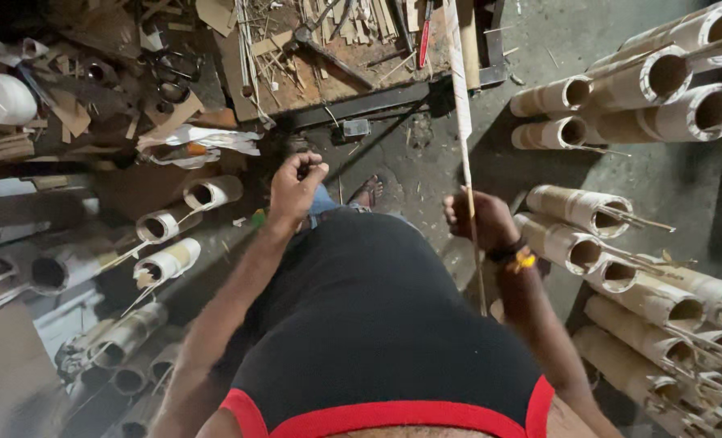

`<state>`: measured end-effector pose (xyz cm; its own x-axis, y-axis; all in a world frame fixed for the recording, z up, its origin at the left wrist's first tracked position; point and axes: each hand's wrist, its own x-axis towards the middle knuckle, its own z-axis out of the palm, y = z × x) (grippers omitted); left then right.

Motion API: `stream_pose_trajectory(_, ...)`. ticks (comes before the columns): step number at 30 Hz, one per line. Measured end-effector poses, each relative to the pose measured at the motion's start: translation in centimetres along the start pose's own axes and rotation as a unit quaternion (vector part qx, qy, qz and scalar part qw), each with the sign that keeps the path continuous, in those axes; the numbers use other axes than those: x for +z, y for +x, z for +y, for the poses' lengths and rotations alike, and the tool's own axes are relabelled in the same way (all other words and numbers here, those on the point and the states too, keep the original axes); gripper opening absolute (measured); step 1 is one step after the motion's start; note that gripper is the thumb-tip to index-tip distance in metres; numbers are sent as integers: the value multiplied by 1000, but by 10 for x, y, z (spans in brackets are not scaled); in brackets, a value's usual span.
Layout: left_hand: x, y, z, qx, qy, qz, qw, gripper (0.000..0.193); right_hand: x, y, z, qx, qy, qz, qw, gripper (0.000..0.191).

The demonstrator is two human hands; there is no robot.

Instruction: The person works at an incense-making bench, handling thin bamboo sticks and a long thin wood veneer strip, tearing and trimming pieces from the strip and feeding sticks toward the winding machine. They move between the machine spool and the work table, picking up and positioning stick material by hand.

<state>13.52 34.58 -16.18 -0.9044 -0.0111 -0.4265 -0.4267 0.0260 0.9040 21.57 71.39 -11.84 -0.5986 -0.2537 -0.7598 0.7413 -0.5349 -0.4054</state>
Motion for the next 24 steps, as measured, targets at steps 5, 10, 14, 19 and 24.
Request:
stream_pose_trajectory(5, 5, 7, -13, 33, 95, 5, 995, 30, 23, -2, 27, -429, -247, 277, 823, 41)
stream_pose_trajectory(10, 20, 15, -10, 61, 156, 14, 986, 34, 36, 18, 18, -367, -361, 297, 804, 25)
stream_pose_trajectory(14, 24, 23, -7, 11, 167, -2, 986, 38, 31, 13, -3, -277, -158, 147, 936, 28)
stream_pose_trajectory(19, 4, 34, -25, 47, 182, 51, 981, 44, -3, 17, -5, -164, -97, 8, 982, 21)
stream_pose_trajectory(24, -13, 33, -27, 5, 157, 102, 982, 48, -33, 43, 5, -142, 0, -59, 988, 35)
